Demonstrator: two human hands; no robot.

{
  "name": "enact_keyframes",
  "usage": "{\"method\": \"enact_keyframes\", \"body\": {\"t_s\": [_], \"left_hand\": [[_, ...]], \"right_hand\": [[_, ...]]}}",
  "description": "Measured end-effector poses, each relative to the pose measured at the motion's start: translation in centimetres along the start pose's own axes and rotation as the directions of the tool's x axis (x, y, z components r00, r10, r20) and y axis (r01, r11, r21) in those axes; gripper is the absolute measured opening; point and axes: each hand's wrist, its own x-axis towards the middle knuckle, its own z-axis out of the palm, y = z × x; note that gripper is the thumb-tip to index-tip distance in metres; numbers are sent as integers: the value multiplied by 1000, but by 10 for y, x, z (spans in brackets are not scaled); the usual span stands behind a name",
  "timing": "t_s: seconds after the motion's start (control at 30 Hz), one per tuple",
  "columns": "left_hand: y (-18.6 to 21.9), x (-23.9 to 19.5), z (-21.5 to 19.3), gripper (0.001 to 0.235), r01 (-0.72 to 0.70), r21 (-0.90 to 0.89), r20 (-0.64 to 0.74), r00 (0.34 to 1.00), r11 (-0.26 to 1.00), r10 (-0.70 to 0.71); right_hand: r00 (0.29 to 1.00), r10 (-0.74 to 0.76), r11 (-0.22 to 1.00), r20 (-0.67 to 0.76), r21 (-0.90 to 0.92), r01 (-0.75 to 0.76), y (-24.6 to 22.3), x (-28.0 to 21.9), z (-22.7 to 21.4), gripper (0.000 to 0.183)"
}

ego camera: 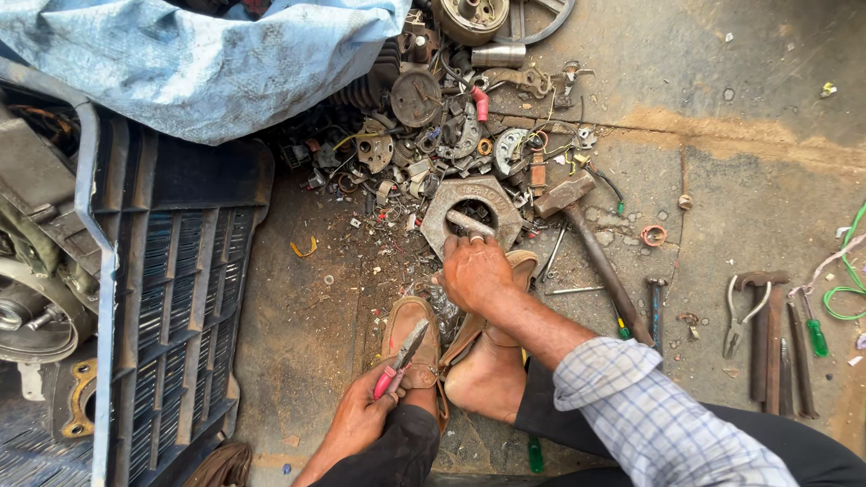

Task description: The person sits on the floor and uses a hammer and chisel to break apart a metal component. They then use pliers and a screwdriver to strip wires and separate parts from a small electrical component, discarding debris into a nearby bag.

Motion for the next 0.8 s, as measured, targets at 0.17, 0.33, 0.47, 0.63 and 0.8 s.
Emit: {"method": "enact_keyframes", "body": {"t_s": [0.17,0.33,0.47,0.63,0.8], "left_hand": [[2,-2,-3,47,25,59,14,1000,998,-25],[0,-2,-7,48,-53,75,30,998,996,51],[-5,-3,-11,47,-26,27,63,998,999,24],[-13,0,-16,50,-54,-74,92,994,996,61],[-26,3,-20,43,-157,-159,94,981,975,173]], "right_hand": [[981,147,983,127,91,-159,-6,5,13,72],[967,206,969,150,110,-223,-14,11,15,78],[941,239,958,241,101,-269,-18,20,14,84],[921,253,946,297,121,-299,-18,28,12,83],[927,258,952,272,92,-292,-19,26,17,77]]}}
